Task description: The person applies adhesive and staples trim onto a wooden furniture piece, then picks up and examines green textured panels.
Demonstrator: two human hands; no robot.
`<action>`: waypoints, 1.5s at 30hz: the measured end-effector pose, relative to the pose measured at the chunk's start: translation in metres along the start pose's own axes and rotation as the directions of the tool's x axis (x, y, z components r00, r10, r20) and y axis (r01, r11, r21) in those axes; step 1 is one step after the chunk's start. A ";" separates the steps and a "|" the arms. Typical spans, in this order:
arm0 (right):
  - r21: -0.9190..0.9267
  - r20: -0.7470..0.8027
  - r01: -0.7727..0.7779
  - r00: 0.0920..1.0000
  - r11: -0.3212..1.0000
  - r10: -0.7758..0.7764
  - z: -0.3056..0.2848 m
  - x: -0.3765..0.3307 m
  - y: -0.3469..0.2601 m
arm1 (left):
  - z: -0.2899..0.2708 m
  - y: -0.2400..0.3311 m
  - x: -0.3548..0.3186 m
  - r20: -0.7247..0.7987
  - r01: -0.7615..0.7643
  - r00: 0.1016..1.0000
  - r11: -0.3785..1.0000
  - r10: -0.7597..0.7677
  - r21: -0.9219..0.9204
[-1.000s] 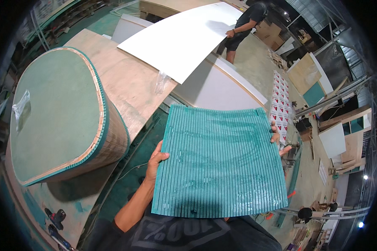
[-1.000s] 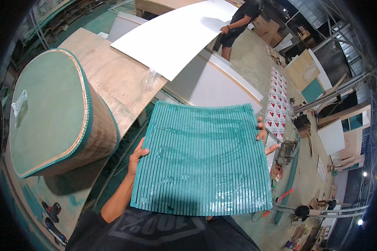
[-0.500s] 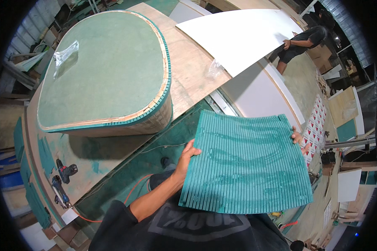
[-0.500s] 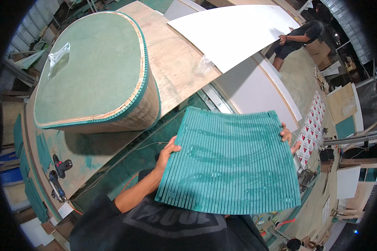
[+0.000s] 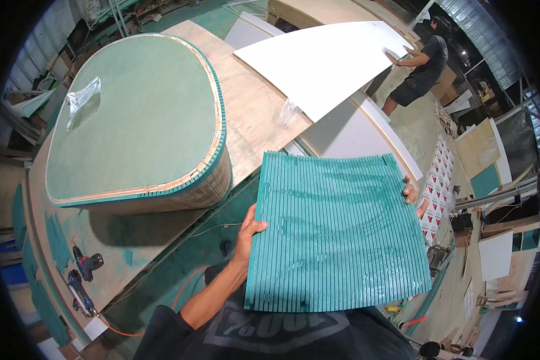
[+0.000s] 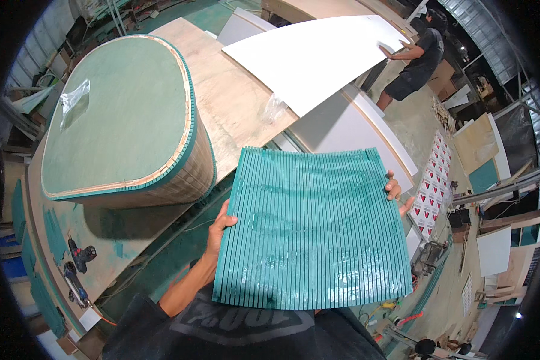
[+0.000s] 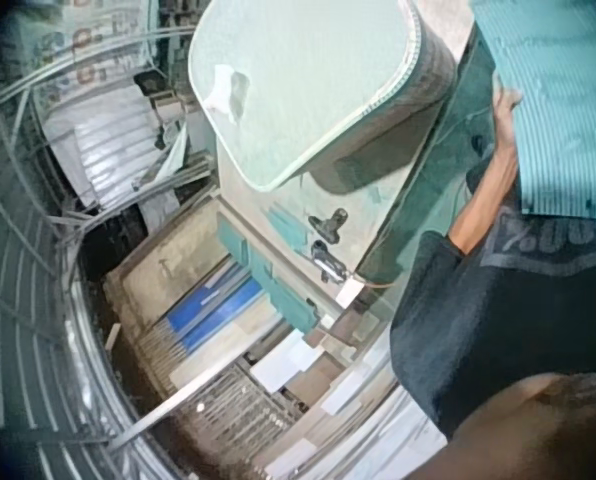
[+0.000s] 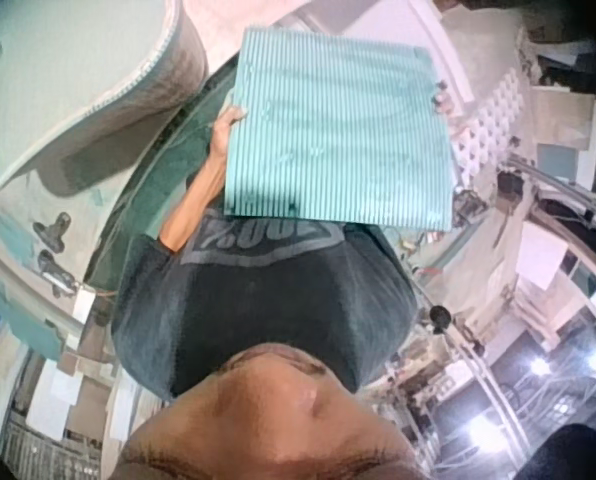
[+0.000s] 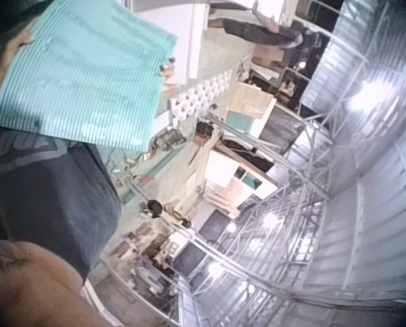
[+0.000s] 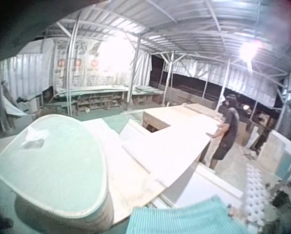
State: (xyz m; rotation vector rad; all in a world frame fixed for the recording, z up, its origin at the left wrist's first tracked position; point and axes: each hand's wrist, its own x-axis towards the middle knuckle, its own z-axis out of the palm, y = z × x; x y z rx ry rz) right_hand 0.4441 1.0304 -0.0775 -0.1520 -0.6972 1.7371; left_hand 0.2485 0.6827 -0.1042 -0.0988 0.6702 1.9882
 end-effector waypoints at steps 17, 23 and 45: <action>0.078 0.055 0.011 0.998 0.997 -0.015 0.009 -0.018 -0.031 | 0.018 0.002 0.008 0.046 0.017 0.999 0.994 -0.022 0.108; 0.063 0.089 0.084 0.992 0.994 -0.090 0.002 -0.009 -0.021 | 0.019 0.000 0.010 0.048 0.007 0.999 0.995 -0.012 0.102; 0.098 0.062 -0.013 0.998 0.995 0.006 0.005 -0.004 -0.009 | 0.015 -0.001 0.008 0.021 -0.020 1.000 0.992 0.018 0.125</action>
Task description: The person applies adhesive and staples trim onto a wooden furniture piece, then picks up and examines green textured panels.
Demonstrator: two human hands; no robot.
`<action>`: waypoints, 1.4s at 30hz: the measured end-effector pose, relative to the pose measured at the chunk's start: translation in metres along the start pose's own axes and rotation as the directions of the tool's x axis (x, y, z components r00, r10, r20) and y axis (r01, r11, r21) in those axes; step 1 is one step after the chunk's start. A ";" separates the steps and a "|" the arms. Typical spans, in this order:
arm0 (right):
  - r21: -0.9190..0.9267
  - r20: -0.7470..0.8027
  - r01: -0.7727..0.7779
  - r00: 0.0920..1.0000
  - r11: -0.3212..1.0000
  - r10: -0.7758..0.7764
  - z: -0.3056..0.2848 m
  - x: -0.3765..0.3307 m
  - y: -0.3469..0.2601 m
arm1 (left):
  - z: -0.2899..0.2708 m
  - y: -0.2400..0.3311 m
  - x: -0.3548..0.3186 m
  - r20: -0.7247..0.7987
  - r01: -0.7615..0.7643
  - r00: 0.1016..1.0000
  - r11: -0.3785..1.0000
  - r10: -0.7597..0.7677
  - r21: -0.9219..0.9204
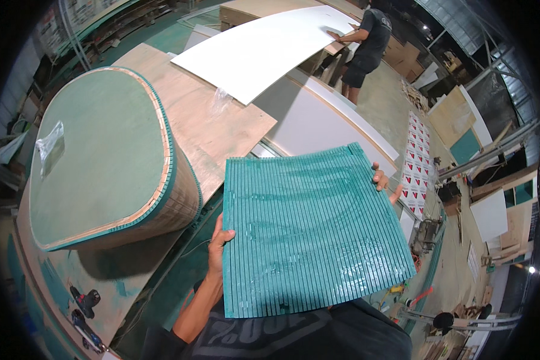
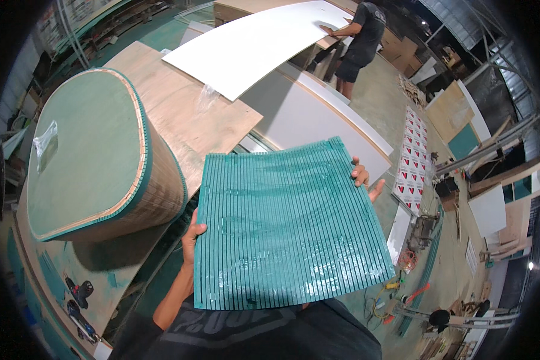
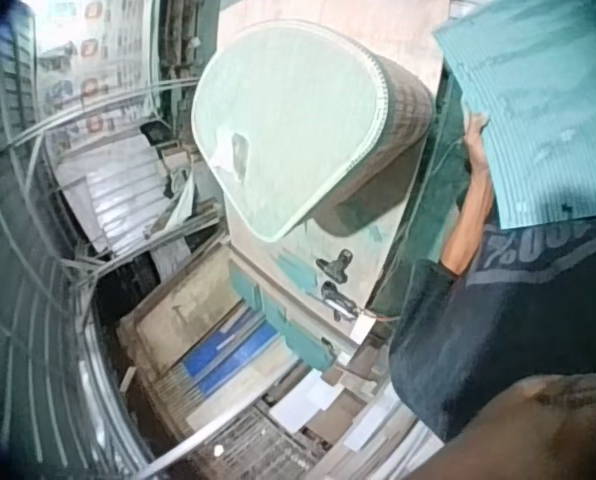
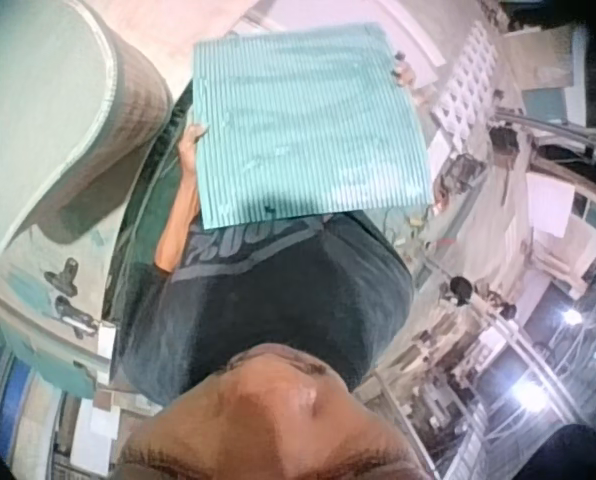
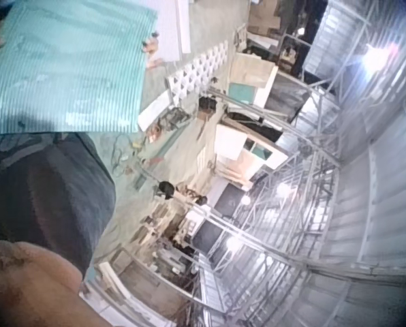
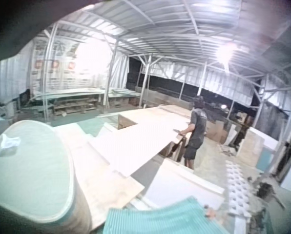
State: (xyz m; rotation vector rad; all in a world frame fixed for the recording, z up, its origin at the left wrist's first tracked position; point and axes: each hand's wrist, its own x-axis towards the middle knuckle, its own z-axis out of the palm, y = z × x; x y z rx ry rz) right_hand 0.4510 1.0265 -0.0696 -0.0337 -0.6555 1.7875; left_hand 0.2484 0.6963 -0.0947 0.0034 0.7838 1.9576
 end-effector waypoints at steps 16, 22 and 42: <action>-0.031 -0.011 -0.056 0.998 0.998 0.055 -0.007 0.004 0.012 | -0.004 -0.001 -0.008 -0.047 -0.013 0.999 0.996 0.009 -0.088; -0.066 -0.050 -0.085 0.995 0.994 0.082 -0.009 0.004 0.010 | -0.006 -0.002 -0.008 -0.055 -0.014 0.998 0.997 0.010 -0.074; -0.084 -0.012 -0.040 0.999 0.996 0.040 -0.011 0.001 0.009 | -0.005 -0.001 -0.002 -0.010 0.005 1.000 0.998 -0.006 -0.060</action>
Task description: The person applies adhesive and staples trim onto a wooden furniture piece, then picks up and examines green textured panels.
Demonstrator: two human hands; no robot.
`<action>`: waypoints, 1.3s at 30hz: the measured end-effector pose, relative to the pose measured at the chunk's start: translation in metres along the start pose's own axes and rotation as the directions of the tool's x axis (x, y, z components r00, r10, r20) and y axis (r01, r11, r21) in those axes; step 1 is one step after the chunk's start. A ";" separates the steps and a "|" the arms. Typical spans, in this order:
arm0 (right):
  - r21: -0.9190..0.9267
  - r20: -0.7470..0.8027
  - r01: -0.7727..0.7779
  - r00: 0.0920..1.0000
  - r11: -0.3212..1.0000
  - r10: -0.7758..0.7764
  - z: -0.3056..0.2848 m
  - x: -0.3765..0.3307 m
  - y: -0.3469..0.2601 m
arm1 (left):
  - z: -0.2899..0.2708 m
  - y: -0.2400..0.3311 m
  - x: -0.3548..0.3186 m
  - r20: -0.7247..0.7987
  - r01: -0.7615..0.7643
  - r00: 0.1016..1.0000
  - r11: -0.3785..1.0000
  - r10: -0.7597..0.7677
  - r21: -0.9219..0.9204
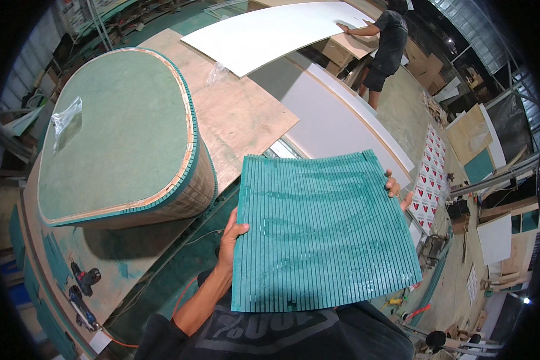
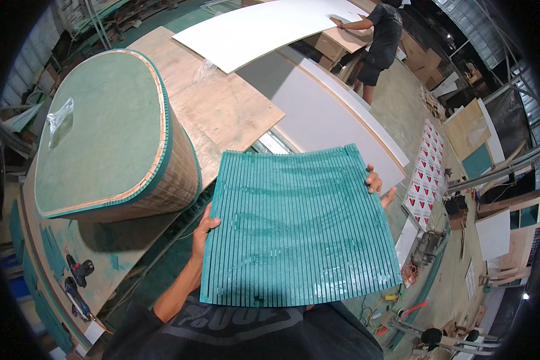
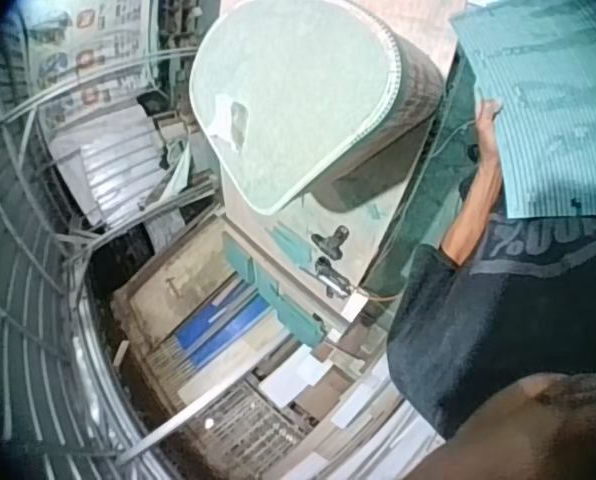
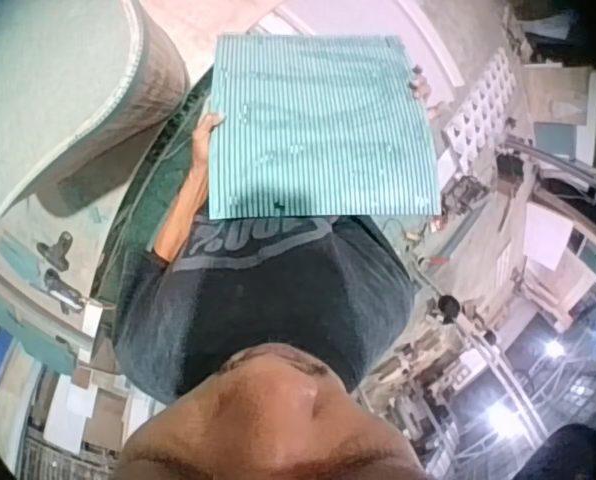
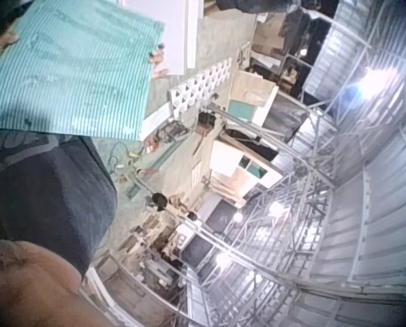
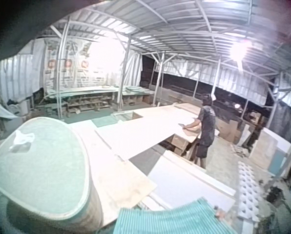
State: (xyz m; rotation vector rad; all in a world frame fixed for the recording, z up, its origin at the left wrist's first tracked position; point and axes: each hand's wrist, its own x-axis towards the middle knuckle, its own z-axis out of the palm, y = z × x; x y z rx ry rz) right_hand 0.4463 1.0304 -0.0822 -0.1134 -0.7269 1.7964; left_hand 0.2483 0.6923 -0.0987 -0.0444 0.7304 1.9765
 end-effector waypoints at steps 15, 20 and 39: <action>0.013 -0.068 -0.035 0.997 0.999 0.036 0.004 0.000 -0.002 | 0.004 0.001 -0.002 -0.016 0.003 1.000 0.999 -0.002 0.034; 0.006 -0.058 -0.027 0.998 1.000 0.027 0.001 -0.001 0.001 | 0.001 -0.002 -0.001 -0.019 0.006 1.000 1.000 -0.006 0.007; 0.015 0.024 -0.063 0.998 0.998 0.063 -0.017 0.001 -0.002 | 0.000 -0.006 -0.001 -0.041 -0.001 0.999 1.000 0.000 -0.013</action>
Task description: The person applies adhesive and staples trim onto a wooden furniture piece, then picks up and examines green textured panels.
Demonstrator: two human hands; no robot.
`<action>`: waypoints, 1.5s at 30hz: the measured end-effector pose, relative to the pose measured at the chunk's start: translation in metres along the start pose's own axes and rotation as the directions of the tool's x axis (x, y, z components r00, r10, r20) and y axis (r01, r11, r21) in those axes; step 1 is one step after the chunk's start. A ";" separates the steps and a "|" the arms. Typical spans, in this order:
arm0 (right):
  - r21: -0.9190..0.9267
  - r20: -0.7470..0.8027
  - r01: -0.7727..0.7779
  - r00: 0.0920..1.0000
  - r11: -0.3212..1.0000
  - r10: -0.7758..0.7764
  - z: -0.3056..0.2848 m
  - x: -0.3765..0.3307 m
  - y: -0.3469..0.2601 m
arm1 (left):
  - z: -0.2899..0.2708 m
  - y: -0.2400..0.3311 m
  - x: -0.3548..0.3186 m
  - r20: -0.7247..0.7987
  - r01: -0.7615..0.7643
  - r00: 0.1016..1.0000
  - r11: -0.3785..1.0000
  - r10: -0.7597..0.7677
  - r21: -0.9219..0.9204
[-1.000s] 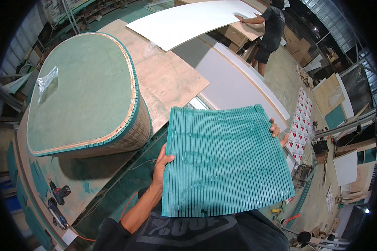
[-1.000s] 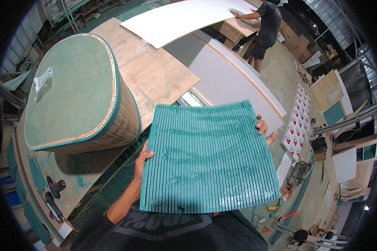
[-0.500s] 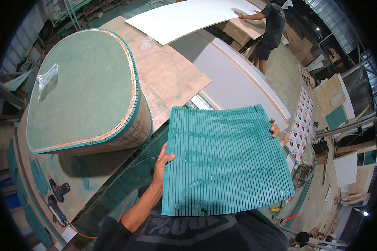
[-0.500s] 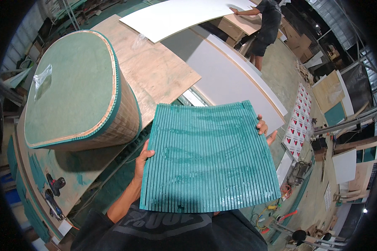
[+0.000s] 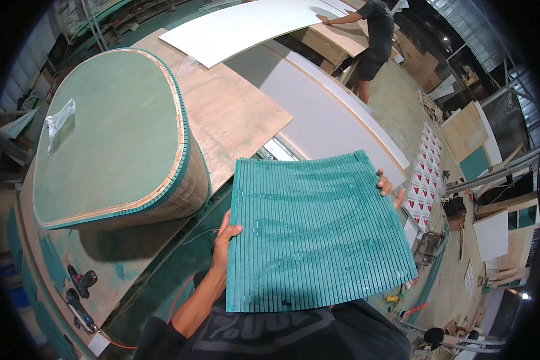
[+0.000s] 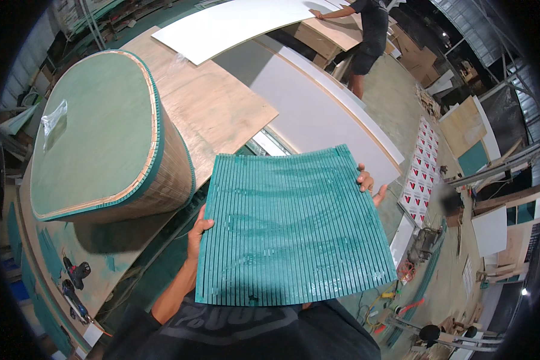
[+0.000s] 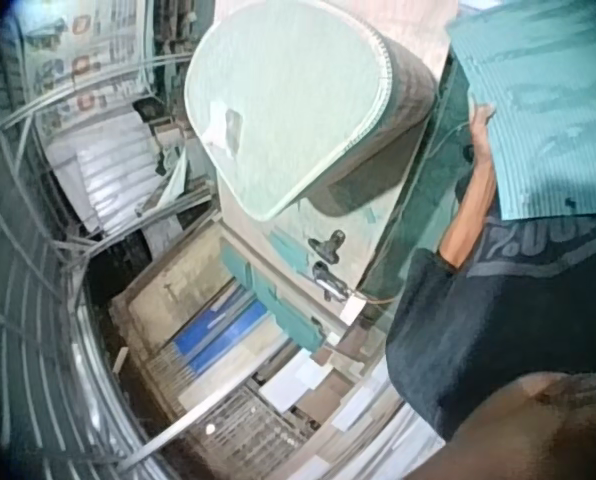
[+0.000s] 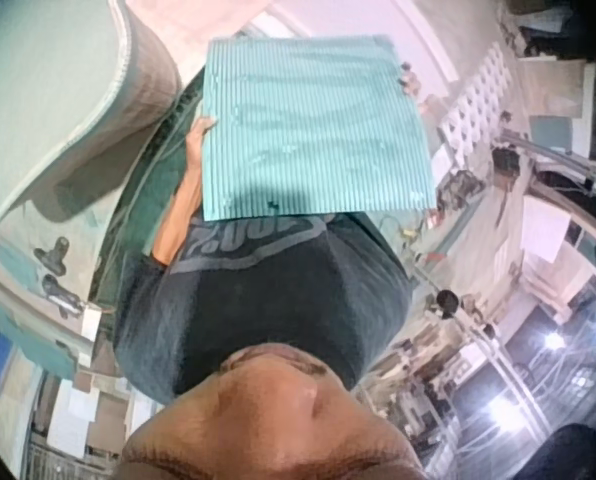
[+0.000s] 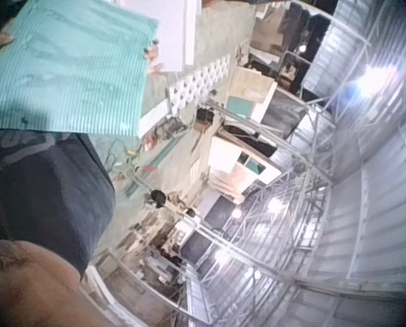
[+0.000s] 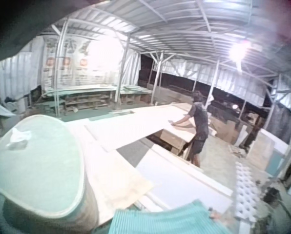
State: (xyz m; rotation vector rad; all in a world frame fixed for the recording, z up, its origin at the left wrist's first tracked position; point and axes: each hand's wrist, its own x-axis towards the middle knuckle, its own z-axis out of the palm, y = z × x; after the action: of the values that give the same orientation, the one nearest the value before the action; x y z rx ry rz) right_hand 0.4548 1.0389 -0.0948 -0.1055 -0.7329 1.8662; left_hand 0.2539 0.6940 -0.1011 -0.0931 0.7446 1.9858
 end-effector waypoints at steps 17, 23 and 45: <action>0.041 -0.012 0.024 1.000 0.999 -0.024 -0.001 -0.003 0.002 | -0.003 -0.004 0.003 -0.017 -0.004 1.000 0.998 0.005 0.057; 0.039 -0.040 -0.005 0.999 0.999 0.006 0.004 -0.007 -0.001 | -0.001 -0.003 0.002 -0.019 0.007 1.000 0.999 -0.006 0.053; -0.027 -0.196 -0.046 0.980 0.999 0.039 -0.002 -0.007 -0.001 | -0.048 -0.029 0.022 -0.001 0.275 0.961 0.953 -0.277 -0.128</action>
State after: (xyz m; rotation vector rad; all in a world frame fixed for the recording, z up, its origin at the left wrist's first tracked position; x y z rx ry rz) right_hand 0.4589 1.0336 -0.0977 -0.3226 -0.6284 1.8541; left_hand 0.2549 0.6947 -0.1615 -0.2781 0.5820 1.7642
